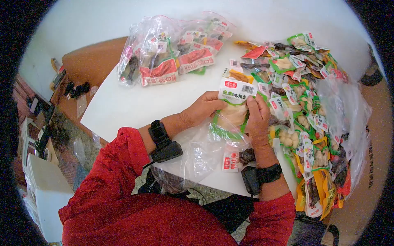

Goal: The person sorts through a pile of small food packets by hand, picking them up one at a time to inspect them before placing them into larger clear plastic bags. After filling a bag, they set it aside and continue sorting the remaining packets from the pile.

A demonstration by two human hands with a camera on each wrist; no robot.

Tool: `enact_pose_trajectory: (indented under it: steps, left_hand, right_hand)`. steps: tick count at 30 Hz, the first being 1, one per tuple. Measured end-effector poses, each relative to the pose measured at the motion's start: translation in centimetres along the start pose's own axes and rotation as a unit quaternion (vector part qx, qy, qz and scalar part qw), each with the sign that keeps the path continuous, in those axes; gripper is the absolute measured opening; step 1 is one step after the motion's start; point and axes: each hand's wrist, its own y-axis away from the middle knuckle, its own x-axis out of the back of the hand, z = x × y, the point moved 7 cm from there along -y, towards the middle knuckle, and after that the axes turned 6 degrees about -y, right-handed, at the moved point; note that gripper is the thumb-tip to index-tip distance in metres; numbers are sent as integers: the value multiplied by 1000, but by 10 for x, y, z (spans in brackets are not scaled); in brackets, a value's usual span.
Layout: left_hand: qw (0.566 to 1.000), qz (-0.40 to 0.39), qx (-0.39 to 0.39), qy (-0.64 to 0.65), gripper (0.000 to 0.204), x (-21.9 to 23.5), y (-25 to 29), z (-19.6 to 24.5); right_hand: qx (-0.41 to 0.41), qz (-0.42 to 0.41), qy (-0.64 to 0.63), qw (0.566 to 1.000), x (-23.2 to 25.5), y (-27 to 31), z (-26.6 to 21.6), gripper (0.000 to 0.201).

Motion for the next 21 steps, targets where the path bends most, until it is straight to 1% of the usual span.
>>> enact_pose_trajectory:
  steps: [2,5,8,11,13,16,18,20,21]
  left_hand:
    - [999,-29,7,12,30,0,-2,-3]
    - [1000,-29,11,0,29,-2,1,2]
    - [999,-26,21,-5,29,2,-3,-7]
    - [999,-28,36,13,29,0,-2,-6]
    - [999,-26,31,28,29,0,-4,-9]
    - [998,-24,30,41,28,2,-5,-14]
    - [998,-25,33,38,27,2,-5,-15]
    - [999,-36,8,22,26,-1,-4,-10]
    - [999,-36,8,22,26,-1,-4,-11]
  right_hand:
    - [-10,-1,-11,1000,0,0,2,21]
    - [-3,12,-25,1000,2,-1,5,23]
    - [-6,17,4,1000,3,-1,3,24]
    - [-5,6,-6,1000,3,-2,3,24]
    - [-10,-24,-70,997,1,-4,5,21]
    - [-21,-34,-77,996,-14,2,-3,21]
    - [-23,-42,-75,996,-14,2,0,23]
    - [-25,-51,-72,996,-14,2,2,25]
    - [-30,-49,-70,996,-14,2,3,26]
